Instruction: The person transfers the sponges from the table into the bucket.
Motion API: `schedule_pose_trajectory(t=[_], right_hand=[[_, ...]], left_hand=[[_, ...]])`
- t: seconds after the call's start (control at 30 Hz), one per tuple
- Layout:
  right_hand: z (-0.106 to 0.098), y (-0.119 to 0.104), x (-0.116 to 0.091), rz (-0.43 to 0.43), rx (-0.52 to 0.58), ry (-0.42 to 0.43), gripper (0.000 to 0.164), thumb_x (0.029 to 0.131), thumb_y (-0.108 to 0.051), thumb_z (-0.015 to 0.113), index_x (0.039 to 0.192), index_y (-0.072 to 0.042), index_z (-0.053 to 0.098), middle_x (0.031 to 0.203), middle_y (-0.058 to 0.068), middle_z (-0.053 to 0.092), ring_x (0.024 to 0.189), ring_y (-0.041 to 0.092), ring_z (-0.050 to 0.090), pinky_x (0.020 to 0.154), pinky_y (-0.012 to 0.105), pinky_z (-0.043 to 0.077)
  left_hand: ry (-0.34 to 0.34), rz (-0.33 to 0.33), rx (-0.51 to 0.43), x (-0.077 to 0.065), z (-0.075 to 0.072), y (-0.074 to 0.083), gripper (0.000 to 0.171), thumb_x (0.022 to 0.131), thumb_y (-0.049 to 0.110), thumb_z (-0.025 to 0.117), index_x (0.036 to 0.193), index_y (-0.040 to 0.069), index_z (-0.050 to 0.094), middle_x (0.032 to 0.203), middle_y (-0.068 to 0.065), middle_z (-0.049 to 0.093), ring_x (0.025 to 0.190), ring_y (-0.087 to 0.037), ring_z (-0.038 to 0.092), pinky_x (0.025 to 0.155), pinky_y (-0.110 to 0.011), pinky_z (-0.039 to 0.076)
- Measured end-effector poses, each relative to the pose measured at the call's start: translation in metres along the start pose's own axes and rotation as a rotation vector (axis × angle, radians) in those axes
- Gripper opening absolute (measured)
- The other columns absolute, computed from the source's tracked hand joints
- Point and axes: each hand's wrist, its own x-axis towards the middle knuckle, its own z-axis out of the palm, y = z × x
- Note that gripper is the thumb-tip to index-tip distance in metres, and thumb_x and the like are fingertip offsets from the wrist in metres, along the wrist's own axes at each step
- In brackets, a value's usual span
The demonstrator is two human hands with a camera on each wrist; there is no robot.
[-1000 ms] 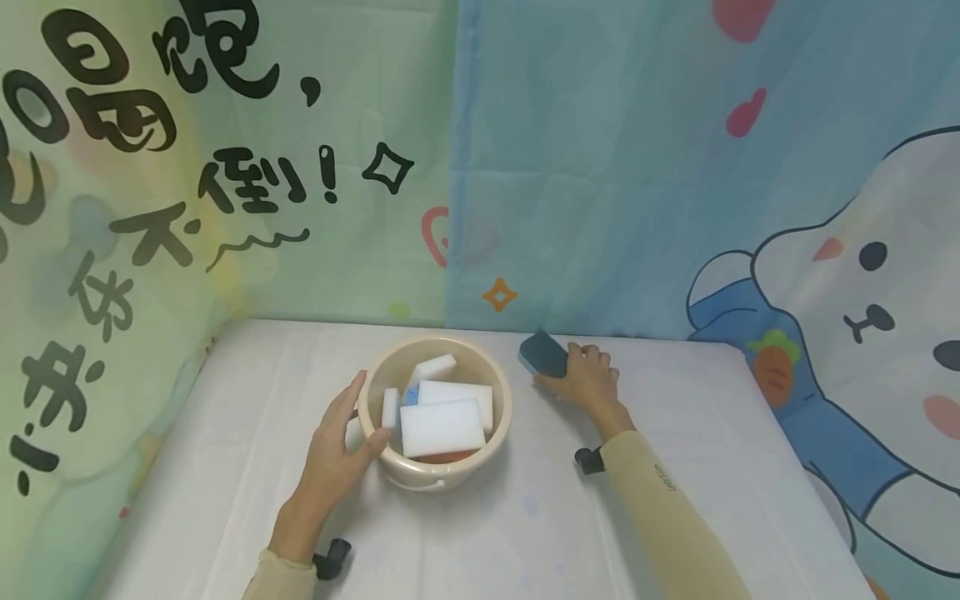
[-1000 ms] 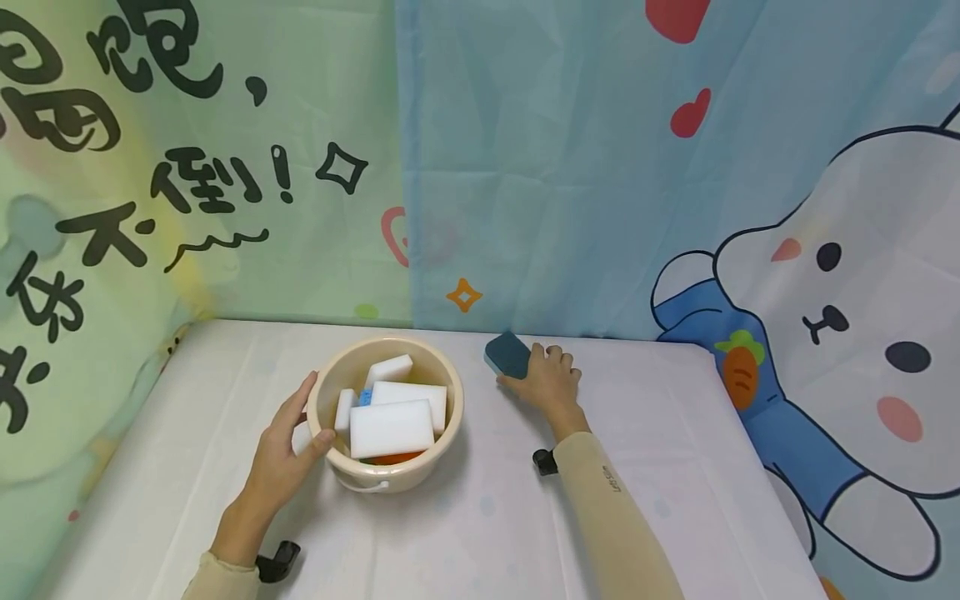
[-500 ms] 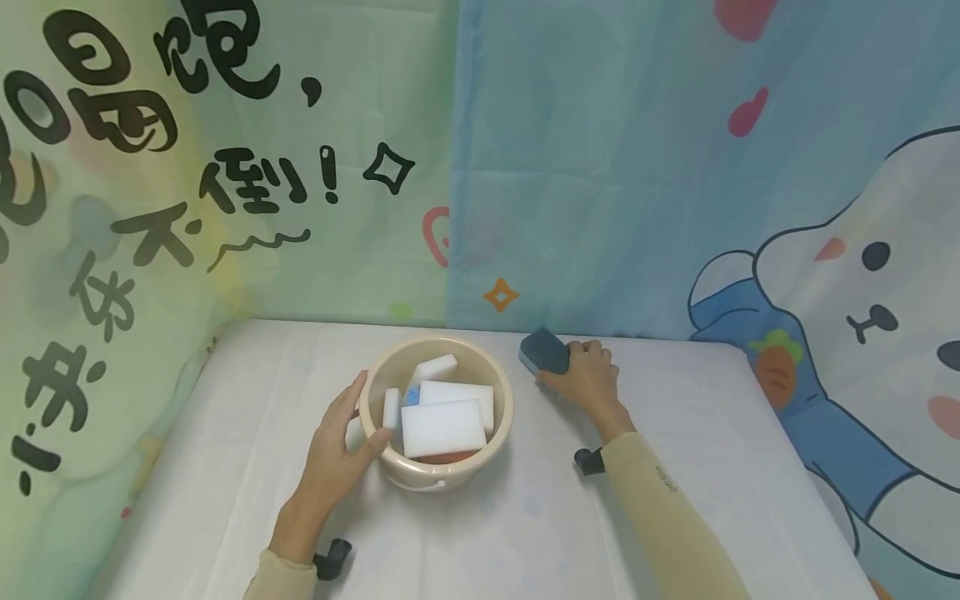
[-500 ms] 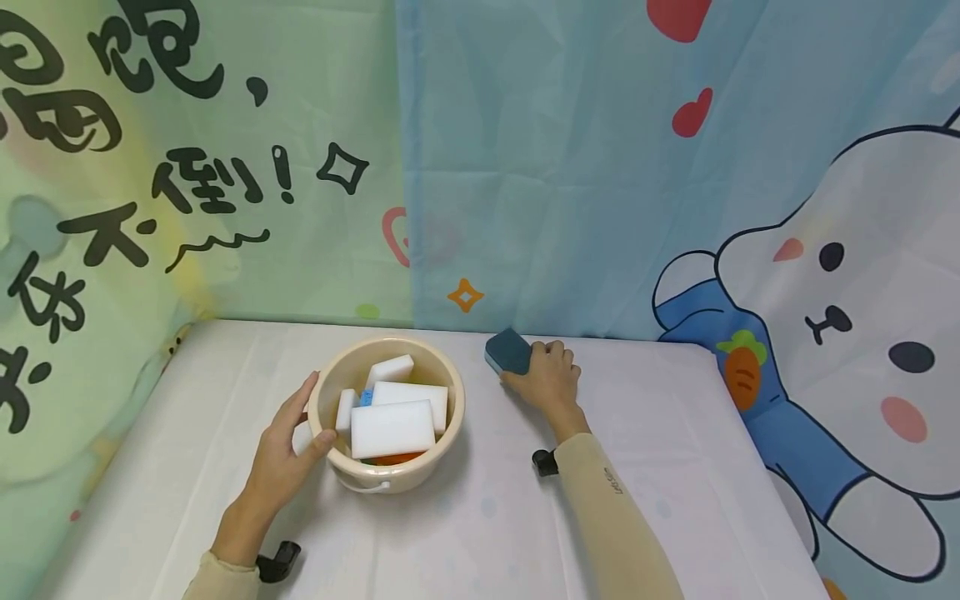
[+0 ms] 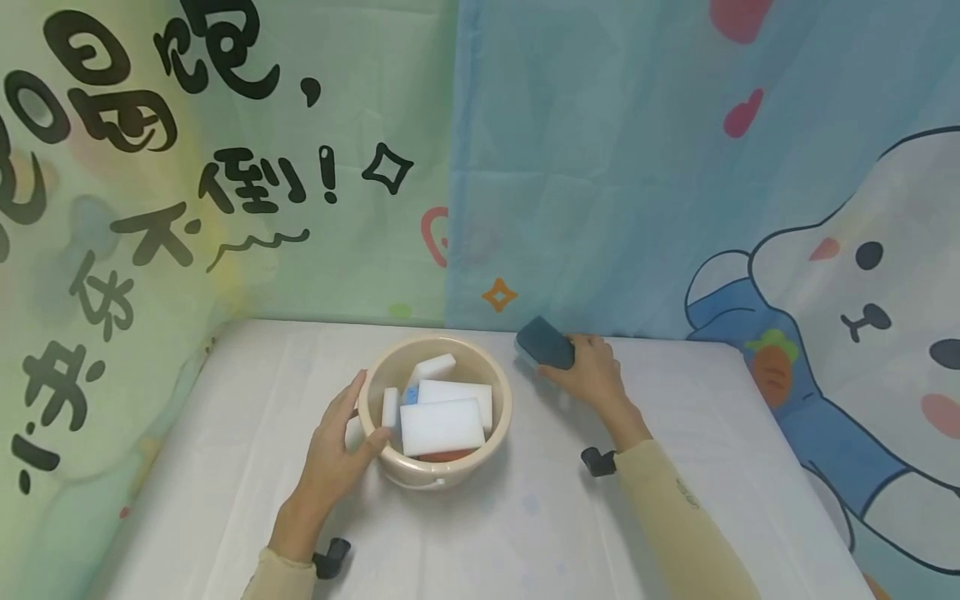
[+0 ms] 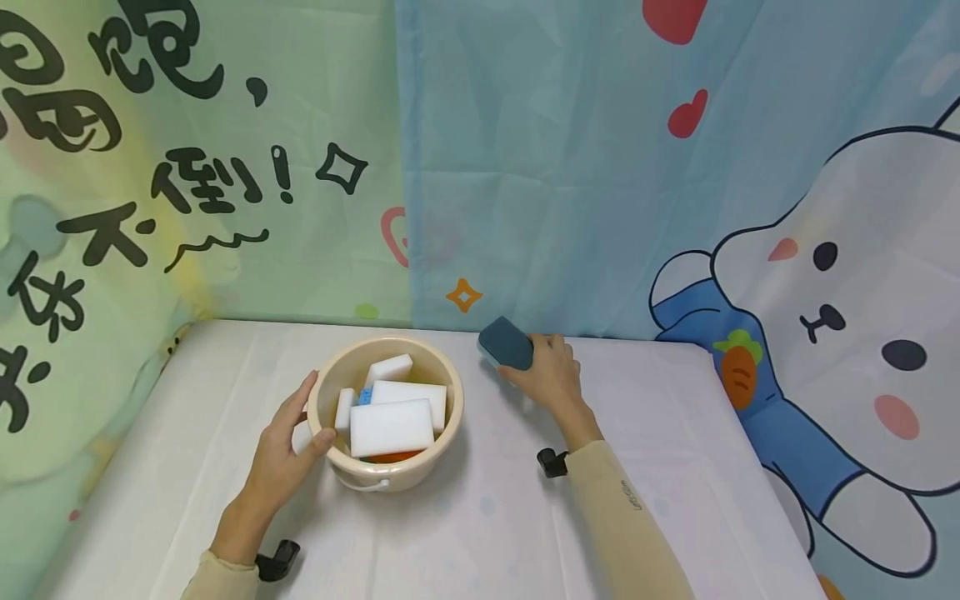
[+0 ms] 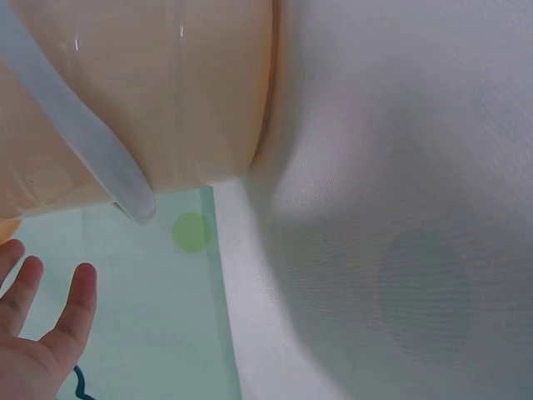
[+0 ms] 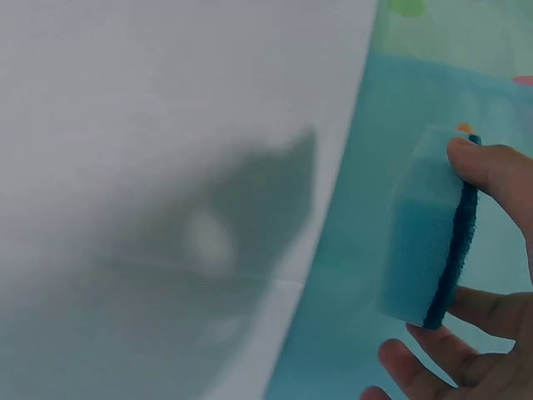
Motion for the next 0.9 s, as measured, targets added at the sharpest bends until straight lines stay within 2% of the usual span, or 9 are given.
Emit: schedule_pose_trajectory(t=[0.37, 0.7, 0.9], right_hand=[[-0.032, -0.025, -0.014, -0.142, 0.063, 0.022, 0.084, 0.085, -0.043, 0.078, 0.146, 0.003, 0.045, 0.138, 0.03, 0.046, 0.122, 0.047, 0.045, 0.097, 0.069, 0.038], [-0.054, -0.051, -0.026, -0.277, 0.084, 0.054, 0.079, 0.082, -0.037, 0.082, 0.143, 0.002, 0.049, 0.134, 0.026, 0.049, 0.12, 0.042, 0.047, 0.097, 0.061, 0.044], [-0.066, -0.071, -0.032, -0.34, 0.08, 0.035, 0.08, 0.082, -0.038, 0.082, 0.144, 0.001, 0.049, 0.137, 0.022, 0.05, 0.124, 0.039, 0.046, 0.098, 0.059, 0.044]], left_hand=[[-0.007, 0.004, -0.01, 0.0, 0.0, 0.0, 0.077, 0.09, 0.025, 0.068, 0.157, 0.012, 0.033, 0.155, -0.012, 0.04, 0.14, -0.032, 0.039, 0.105, -0.05, 0.047], [0.001, 0.024, -0.013, 0.0, 0.0, -0.001, 0.077, 0.089, 0.024, 0.069, 0.156, 0.009, 0.034, 0.155, -0.012, 0.04, 0.14, -0.032, 0.04, 0.104, -0.05, 0.047], [-0.002, 0.012, -0.003, 0.0, -0.001, 0.0, 0.078, 0.089, 0.024, 0.069, 0.157, 0.011, 0.033, 0.155, -0.012, 0.041, 0.14, -0.032, 0.04, 0.105, -0.05, 0.046]])
